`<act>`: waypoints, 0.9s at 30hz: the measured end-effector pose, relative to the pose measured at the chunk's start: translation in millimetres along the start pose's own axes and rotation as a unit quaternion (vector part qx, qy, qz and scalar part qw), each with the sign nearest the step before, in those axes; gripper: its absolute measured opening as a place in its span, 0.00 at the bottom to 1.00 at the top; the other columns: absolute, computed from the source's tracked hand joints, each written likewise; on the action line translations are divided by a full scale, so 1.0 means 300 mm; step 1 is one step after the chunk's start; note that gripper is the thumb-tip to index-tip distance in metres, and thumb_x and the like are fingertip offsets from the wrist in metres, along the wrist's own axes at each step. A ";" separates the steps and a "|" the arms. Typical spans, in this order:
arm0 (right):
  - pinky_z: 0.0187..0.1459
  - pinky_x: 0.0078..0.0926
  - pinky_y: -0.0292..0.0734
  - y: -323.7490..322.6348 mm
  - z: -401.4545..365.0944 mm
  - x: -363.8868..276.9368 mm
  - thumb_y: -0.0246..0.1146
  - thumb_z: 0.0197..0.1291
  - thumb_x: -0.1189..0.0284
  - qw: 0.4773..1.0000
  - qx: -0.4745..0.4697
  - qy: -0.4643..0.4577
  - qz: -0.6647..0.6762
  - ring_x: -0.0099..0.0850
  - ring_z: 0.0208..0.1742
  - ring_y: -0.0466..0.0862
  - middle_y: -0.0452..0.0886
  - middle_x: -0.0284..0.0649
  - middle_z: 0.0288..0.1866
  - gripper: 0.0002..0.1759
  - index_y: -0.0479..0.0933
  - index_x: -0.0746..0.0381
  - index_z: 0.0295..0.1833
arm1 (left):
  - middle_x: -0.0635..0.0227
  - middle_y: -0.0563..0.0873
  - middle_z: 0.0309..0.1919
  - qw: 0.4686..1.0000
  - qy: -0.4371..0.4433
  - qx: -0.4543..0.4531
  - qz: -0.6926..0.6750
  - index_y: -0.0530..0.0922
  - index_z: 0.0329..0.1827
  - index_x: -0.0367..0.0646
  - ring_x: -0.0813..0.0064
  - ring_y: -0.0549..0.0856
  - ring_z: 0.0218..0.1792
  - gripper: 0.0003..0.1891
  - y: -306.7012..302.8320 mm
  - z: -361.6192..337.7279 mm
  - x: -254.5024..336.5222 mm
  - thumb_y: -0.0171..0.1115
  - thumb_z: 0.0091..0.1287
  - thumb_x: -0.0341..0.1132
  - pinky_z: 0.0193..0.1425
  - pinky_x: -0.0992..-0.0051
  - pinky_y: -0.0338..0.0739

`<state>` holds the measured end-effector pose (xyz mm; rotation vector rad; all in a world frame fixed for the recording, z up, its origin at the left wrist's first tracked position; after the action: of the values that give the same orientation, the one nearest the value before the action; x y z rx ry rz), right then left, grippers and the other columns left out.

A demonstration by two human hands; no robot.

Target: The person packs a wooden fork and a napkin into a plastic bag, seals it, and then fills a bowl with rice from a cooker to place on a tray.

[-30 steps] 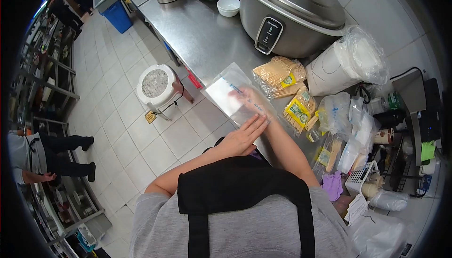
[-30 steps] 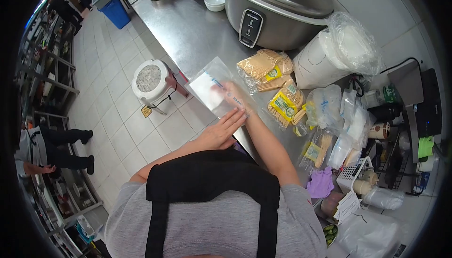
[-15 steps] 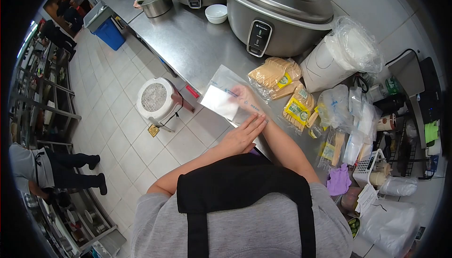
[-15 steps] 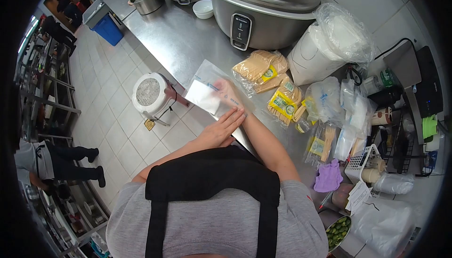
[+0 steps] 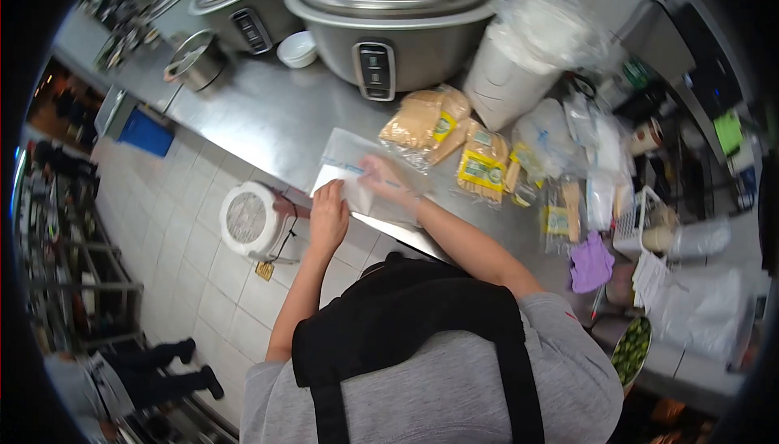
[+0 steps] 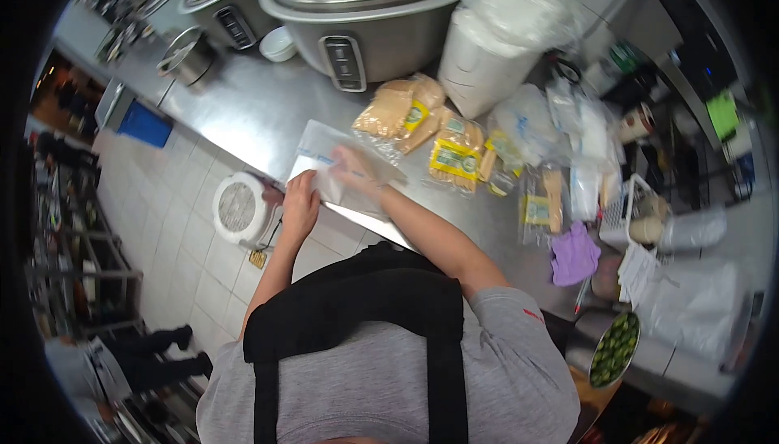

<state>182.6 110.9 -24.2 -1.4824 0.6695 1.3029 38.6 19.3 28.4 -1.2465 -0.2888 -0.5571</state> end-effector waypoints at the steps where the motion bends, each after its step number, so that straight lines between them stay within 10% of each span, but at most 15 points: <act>1: 0.43 0.26 0.72 -0.019 -0.032 0.004 0.62 0.48 0.76 0.999 0.020 -0.012 -0.034 0.28 0.38 0.77 0.77 0.39 0.35 0.15 0.73 0.66 0.44 | 0.50 0.72 0.52 1.000 0.010 -0.010 0.020 0.69 0.51 0.33 0.50 0.70 0.52 0.20 -0.001 0.003 0.010 0.54 0.53 0.24 0.58 0.62 0.65; 4: 0.36 0.24 0.74 -0.142 -0.190 0.016 0.61 0.50 0.75 0.973 0.099 -0.087 -0.190 0.26 0.33 0.77 0.77 0.37 0.33 0.15 0.73 0.65 0.45 | 0.48 0.71 0.53 0.996 0.043 -0.022 0.074 0.68 0.53 0.33 0.50 0.69 0.53 0.21 0.003 -0.002 0.030 0.55 0.53 0.25 0.58 0.61 0.65; 6: 0.26 0.19 0.73 -0.253 -0.315 -0.031 0.61 0.51 0.75 0.985 0.071 0.148 0.051 0.21 0.26 0.76 0.77 0.36 0.32 0.14 0.73 0.65 0.45 | 0.48 0.70 0.55 0.996 0.052 -0.034 0.070 0.68 0.54 0.33 0.50 0.68 0.55 0.22 0.015 -0.006 0.027 0.57 0.53 0.26 0.59 0.61 0.65; 8: 0.19 0.14 0.69 -0.327 -0.438 0.023 0.60 0.52 0.75 0.977 0.152 0.141 0.048 0.16 0.20 0.73 0.77 0.34 0.29 0.11 0.73 0.65 0.43 | 0.49 0.70 0.56 0.996 0.041 -0.044 0.073 0.68 0.55 0.34 0.50 0.68 0.55 0.23 0.005 -0.003 0.024 0.58 0.54 0.26 0.59 0.61 0.65; 18: 0.32 0.36 0.73 -0.684 -0.509 0.019 0.62 0.50 0.70 0.848 0.372 0.189 -0.328 0.38 0.30 0.80 0.79 0.42 0.29 0.08 0.75 0.63 0.33 | 0.49 0.65 0.61 0.989 -0.009 -0.143 -0.030 0.65 0.60 0.37 0.50 0.66 0.60 0.28 -0.045 0.081 0.051 0.61 0.55 0.30 0.61 0.62 0.64; 25: 0.32 0.37 0.73 -0.693 -0.487 0.101 0.64 0.46 0.68 0.846 0.369 0.293 -0.250 0.40 0.29 0.80 0.80 0.44 0.31 0.10 0.75 0.62 0.32 | 0.53 0.66 0.61 0.975 0.123 -0.123 -0.139 0.67 0.59 0.39 0.54 0.67 0.60 0.26 -0.011 0.122 0.313 0.61 0.55 0.29 0.62 0.64 0.64; 27: 0.23 0.27 0.71 -0.720 -0.515 0.139 0.64 0.50 0.68 0.876 0.363 0.315 -0.050 0.29 0.20 0.75 0.77 0.38 0.23 0.10 0.73 0.63 0.30 | 0.54 0.68 0.60 0.938 0.183 -0.199 -0.219 0.69 0.57 0.39 0.54 0.68 0.59 0.24 0.000 0.119 0.372 0.61 0.55 0.29 0.61 0.66 0.65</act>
<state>444.1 50.3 -8.5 -1.2460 1.3123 0.3558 134.6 26.2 94.9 -1.4401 -0.1387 -1.2651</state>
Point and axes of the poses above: each hand's wrist, its own z-axis towards the middle knuckle, its own y-axis out of the palm, x = y × z, the point moved 1 cm from there along z, towards the middle knuckle
